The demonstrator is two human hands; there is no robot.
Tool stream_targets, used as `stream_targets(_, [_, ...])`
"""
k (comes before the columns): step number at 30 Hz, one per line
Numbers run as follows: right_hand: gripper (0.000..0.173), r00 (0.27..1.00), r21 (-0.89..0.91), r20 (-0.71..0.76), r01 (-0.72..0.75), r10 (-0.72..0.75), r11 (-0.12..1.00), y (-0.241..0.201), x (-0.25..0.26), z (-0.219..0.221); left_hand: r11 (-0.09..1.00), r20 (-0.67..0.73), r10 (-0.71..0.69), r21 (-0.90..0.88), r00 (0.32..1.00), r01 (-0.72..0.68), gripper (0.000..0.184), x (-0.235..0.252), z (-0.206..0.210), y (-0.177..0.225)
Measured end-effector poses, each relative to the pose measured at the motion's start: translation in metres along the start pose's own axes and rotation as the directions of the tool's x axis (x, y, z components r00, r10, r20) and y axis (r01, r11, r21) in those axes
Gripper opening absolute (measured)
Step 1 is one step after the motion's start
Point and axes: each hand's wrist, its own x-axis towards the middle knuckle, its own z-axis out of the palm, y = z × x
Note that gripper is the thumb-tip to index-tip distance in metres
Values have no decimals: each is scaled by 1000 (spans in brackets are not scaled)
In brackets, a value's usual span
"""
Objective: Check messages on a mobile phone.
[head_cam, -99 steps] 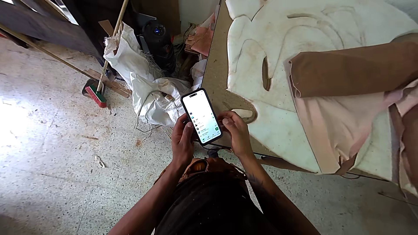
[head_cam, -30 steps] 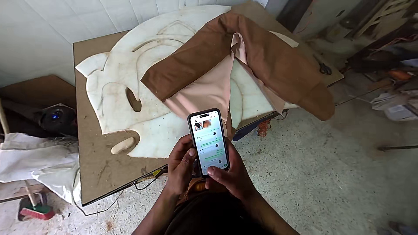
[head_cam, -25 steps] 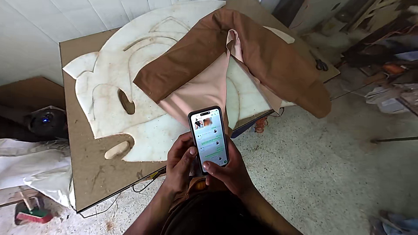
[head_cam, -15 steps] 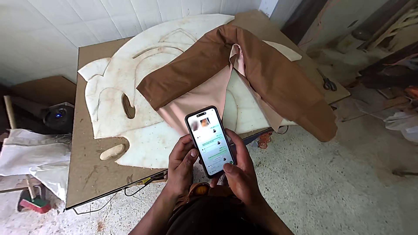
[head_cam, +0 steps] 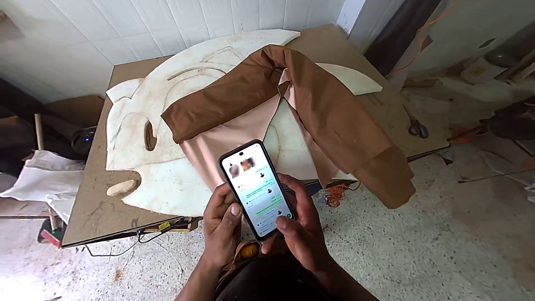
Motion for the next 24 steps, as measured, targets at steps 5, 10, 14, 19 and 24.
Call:
stream_targets(5, [60, 995, 34, 97, -27, 23, 999, -13, 6, -14, 998, -44, 60, 10, 997, -60, 37, -1, 21, 0])
stream_targets(10, [78, 995, -67, 73, -66, 71, 996, -21, 15, -12, 994, -78, 87, 73, 993, -81, 37, 4, 27, -1])
stream_targets(14, [95, 993, -164, 0, -117, 119, 979, -16, 29, -5, 987, -85, 112, 123, 990, -101, 37, 12, 20, -1])
stream_targets(19, [78, 988, -63, 68, -134, 138, 989, -11, 47, -7, 989, -87, 106, 115, 991, -96, 37, 30, 2, -1])
stream_targets(24, [51, 988, 147, 39, -153, 149, 977, 7, 67, -8, 995, -64, 95, 24, 993, -94, 36, 48, -19, 1])
